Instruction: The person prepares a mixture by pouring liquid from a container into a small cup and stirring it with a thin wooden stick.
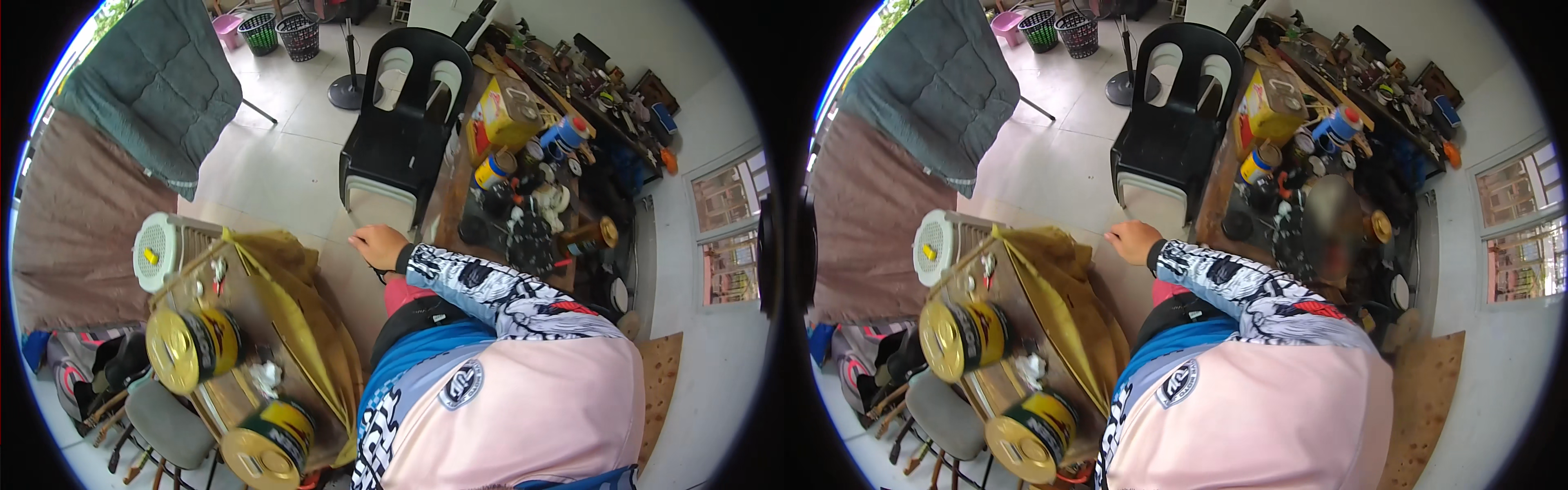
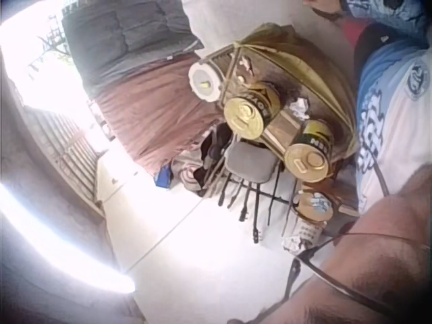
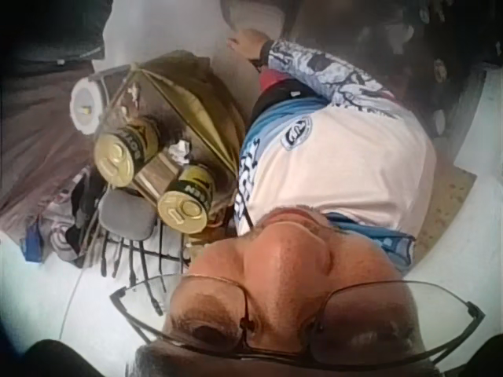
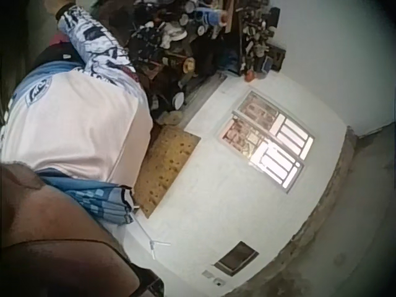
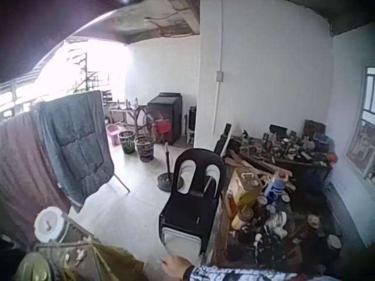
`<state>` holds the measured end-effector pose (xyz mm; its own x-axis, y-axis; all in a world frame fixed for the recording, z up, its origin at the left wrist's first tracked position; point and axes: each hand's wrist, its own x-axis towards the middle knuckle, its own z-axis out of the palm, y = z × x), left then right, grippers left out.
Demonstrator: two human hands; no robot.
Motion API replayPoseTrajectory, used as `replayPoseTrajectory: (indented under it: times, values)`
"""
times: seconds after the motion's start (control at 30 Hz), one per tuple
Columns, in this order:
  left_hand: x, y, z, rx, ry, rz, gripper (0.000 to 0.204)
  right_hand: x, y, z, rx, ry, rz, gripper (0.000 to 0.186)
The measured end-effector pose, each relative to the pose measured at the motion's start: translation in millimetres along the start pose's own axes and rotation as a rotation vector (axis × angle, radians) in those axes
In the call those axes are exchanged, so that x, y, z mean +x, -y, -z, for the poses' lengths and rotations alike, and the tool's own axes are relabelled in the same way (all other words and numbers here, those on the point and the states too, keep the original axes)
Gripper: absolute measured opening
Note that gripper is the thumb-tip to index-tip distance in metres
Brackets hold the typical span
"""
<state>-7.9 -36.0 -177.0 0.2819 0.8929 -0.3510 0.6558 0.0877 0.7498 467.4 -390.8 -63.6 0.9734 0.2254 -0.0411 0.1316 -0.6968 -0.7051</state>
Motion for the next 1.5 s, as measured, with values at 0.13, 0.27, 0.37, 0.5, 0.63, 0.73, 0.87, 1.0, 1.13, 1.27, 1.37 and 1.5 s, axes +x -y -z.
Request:
replayPoseTrajectory:
  times: [0.13,0.27,0.37,0.5,0.63,0.73,0.87,1.0,1.13,1.27,1.37,1.5]
  values:
    - [-1,-86,-109,0.057,0.209,-0.017,0.066,148,-21,24,0.073,-0.129,-0.042,0.033]
    - [9,-188,-215,0.119,0.324,-0.032,0.065,303,-63,67,0.187,-0.341,-0.192,0.032]
    - [23,-260,-270,0.145,0.367,-0.039,0.065,371,-93,97,0.326,-0.239,-0.341,0.033]
    - [53,-332,-331,0.177,0.444,-0.046,0.064,421,-118,121,0.187,-0.164,-0.347,0.034]
    - [98,-387,-388,0.225,0.578,-0.098,0.064,428,-133,137,0.133,-0.122,-0.369,0.033]
    - [144,-433,-436,0.28,0.703,-0.152,0.063,422,-136,146,0.109,0.032,-0.385,0.03]
    - [214,-511,-509,0.311,0.859,-0.274,0.063,416,-140,161,-0.002,0.157,-0.358,0.031]
    - [287,-616,-615,0.289,1.07,-0.444,0.062,428,-156,174,0.006,0.036,-0.464,0.031]
    - [346,-728,-743,0.359,1.189,-0.812,0.044,443,-167,180,-0.102,-0.371,-0.75,0.028]
    - [383,-847,-825,0.466,1.243,-0.949,0.023,442,-144,172,-0.081,-0.569,-1.046,0.036]
    - [375,-909,-874,0.443,1.349,-0.985,0.038,425,-125,165,-0.21,-0.612,-1.249,0.041]
    - [315,-982,-947,0.424,1.431,-1.026,0.037,404,-105,149,-0.322,-0.663,-1.467,0.042]
